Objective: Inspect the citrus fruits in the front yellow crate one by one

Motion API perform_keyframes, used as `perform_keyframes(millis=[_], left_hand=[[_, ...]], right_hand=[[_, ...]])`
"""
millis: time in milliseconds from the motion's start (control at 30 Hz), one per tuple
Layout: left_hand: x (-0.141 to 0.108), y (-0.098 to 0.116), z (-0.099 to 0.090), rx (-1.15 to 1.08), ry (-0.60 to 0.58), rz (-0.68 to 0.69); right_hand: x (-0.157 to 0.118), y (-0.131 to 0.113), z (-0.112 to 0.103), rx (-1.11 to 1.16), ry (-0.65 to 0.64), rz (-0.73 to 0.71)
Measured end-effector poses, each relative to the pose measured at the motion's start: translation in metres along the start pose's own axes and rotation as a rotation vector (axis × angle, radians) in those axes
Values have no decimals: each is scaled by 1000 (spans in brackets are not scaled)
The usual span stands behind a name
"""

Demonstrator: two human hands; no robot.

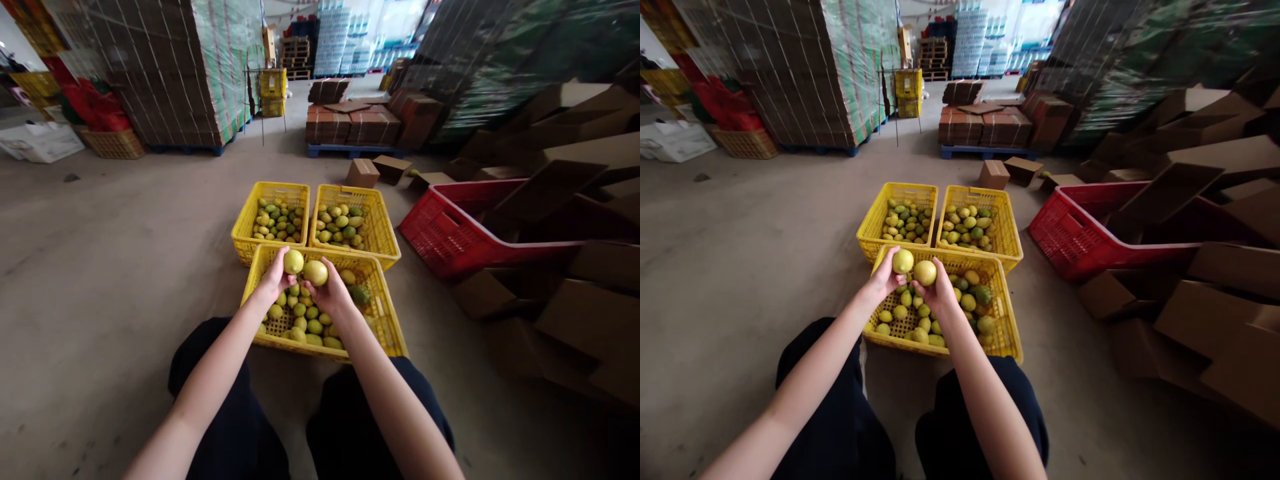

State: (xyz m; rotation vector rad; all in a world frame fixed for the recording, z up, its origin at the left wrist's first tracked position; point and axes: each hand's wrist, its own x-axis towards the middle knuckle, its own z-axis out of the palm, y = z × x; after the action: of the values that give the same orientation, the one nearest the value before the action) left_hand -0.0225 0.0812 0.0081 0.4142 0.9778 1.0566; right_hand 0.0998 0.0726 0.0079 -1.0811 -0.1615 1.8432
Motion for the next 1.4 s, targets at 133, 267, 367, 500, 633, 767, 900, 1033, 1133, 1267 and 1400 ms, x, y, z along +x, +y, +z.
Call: perform_keyframes(millis=[133, 267, 367, 500, 633, 767, 900, 1033, 1133, 1267, 1400], left_hand=[[2, -2, 0, -23, -40, -16], [5, -4, 2, -37, -44, -42], [7, -4, 2, -43, -56, -57], [8, -5, 2, -47, -43, -62], [9, -6, 1, -50, -21, -66], [8, -6, 1, -54, -7, -75], [8, -6, 1, -52, -17, -63], [9, -6, 1, -48, -18, -58], [10, -6, 1, -39, 1, -56], [10, -5, 2, -69, -8, -36], [6, -1, 5, -152, -5, -27]], right_hand=[[-3, -2, 0, 42, -11, 81], [-4, -4, 0, 79, -6, 97], [-4, -4, -2, 86, 5, 102], [-3, -5, -3, 106, 16, 94], [-3, -5, -3, 124, 42, 76], [-3, -4, -4, 137, 60, 67], [-2, -3, -4, 145, 44, 84], [-1, -3, -5, 132, 38, 89], [0, -3, -5, 127, 14, 93], [-1, -2, -5, 42, -52, 43], [-2, -1, -2, 8, -61, -23]])
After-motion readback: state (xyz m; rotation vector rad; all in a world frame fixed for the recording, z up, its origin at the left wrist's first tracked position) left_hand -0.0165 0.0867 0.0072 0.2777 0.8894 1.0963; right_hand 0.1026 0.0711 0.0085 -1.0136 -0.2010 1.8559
